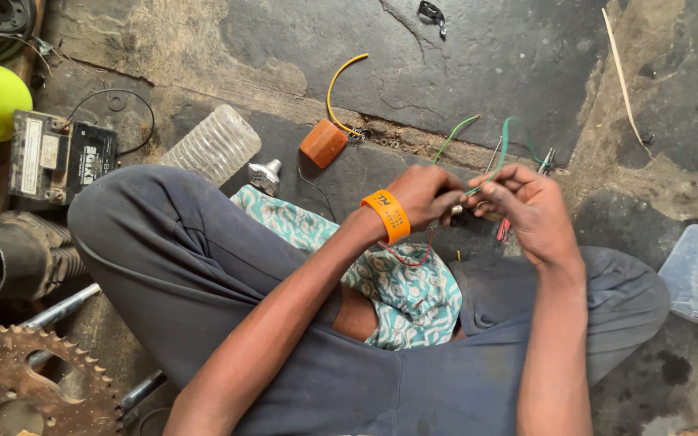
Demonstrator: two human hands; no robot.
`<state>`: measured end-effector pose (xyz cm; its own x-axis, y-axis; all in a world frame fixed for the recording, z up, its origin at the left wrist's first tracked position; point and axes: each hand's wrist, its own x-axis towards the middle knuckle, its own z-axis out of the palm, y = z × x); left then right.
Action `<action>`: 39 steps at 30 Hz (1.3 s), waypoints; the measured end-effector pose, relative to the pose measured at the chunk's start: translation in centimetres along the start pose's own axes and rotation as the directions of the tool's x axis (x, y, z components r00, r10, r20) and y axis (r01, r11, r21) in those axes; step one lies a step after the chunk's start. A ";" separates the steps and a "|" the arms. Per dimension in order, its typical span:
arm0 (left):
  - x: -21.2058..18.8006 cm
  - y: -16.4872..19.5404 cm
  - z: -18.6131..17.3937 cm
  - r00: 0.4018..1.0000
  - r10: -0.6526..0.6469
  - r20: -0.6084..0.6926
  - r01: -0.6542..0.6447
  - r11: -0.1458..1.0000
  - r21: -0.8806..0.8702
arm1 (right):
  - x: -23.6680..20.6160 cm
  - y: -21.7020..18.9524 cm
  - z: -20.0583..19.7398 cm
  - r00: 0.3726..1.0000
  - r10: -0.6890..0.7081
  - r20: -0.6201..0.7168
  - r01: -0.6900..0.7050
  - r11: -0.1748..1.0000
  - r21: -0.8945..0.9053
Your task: The person sits on the workshop floor and repairs a small electrical component with colored wires. They strip and twist the wire ends by hand, use a screwdriver and pliers on the wires, and fit the wires into the component's terminals, working on it in their lap.
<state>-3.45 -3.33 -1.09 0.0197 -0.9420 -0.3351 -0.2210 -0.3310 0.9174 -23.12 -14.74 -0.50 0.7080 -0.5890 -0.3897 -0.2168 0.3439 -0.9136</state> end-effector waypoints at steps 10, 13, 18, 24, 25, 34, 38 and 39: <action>1.4 -4.9 0.1 0.991 0.095 -0.095 -0.056 0.934 0.354 | -0.6 -0.5 -1.4 0.982 -0.149 -0.114 0.131 0.979 -0.154; 1.4 -5.2 0.6 0.998 -0.022 0.052 0.000 0.919 0.394 | -0.4 -0.1 -0.9 0.985 -0.129 -0.117 0.106 0.977 -0.184; 1.0 -4.4 0.5 0.986 -0.006 0.169 -0.046 0.951 0.305 | -0.3 -0.3 -0.1 0.989 -0.109 -0.099 0.092 0.982 -0.164; 1.0 -4.2 0.6 0.987 0.050 0.152 -0.093 0.954 0.286 | -0.3 -0.4 0.3 0.994 -0.075 -0.083 0.058 0.980 -0.188; 1.1 -4.3 0.7 0.987 0.052 0.155 -0.093 0.957 0.273 | -0.3 -0.3 0.3 0.995 -0.068 -0.074 0.053 0.982 -0.183; 1.4 -4.8 0.6 0.991 0.060 0.121 -0.091 0.959 0.267 | -0.4 -0.3 0.6 0.998 -0.039 -0.040 0.029 0.972 -0.235; 1.3 -4.6 0.5 0.993 0.050 0.109 -0.081 0.948 0.309 | -0.7 -0.4 0.7 0.995 -0.081 -0.055 0.065 0.965 -0.252; 1.3 -4.5 0.5 0.994 0.040 0.105 -0.072 0.946 0.317 | -0.8 -0.5 0.8 0.993 -0.098 -0.064 0.077 0.960 -0.269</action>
<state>-2.91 -3.04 -5.80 -0.0917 -0.9435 -0.3185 -0.5197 -0.2275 0.8235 -23.07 -13.89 0.32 0.6812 -0.6654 -0.3053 -0.3344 0.0881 -0.9383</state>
